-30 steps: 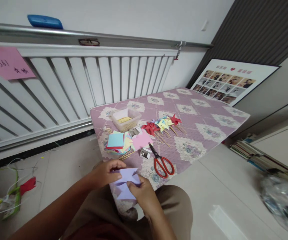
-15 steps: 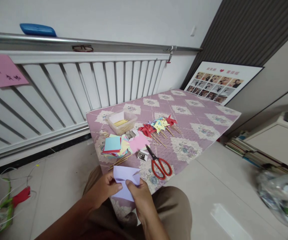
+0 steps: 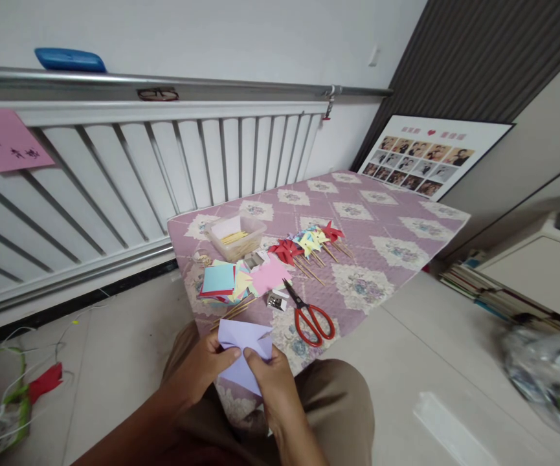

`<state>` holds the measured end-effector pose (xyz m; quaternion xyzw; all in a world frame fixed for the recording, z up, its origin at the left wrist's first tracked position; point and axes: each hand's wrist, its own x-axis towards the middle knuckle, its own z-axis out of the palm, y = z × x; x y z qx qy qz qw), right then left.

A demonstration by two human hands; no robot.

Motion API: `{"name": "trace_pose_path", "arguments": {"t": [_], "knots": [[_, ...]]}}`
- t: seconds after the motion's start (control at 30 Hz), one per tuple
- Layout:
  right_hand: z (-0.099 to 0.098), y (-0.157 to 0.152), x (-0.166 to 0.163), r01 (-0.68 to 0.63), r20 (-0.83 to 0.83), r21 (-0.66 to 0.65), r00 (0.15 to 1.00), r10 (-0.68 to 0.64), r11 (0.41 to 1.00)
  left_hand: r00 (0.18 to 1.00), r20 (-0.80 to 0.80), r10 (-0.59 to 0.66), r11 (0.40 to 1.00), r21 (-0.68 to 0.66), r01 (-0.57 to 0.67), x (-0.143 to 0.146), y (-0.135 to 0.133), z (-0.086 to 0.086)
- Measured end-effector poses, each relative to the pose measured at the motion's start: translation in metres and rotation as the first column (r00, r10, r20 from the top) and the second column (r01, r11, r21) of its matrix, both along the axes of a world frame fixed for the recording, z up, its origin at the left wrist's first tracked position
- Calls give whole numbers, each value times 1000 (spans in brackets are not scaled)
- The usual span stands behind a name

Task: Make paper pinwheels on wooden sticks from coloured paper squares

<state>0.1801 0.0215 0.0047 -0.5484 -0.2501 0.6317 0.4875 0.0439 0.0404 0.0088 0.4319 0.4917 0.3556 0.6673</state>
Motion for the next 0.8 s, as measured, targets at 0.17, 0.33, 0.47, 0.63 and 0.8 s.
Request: {"name": "trace_pose_path", "arguments": {"t": [0.17, 0.33, 0.47, 0.63, 0.8], "knots": [[3, 0, -1, -18, -3, -20, 1000, 17, 1000, 1000, -25, -2, 1000, 9, 2, 2, 2, -4], [4, -1, 0, -72, -31, -11, 997, 72, 997, 999, -43, 14, 1000, -14, -14, 2, 3, -3], [7, -2, 4, -126, -19, 44, 992, 127, 991, 999, 32, 40, 999, -35, -39, 0, 2, -7], [6, -1, 10, -139, 166, 215, 981, 104, 967, 996, 76, 54, 997, -57, -50, -4, 3, -15], [-5, -8, 19, -184, 299, 371, 952, 71, 910, 984, 158, 85, 992, -105, -69, -8, 4, -14]]}}
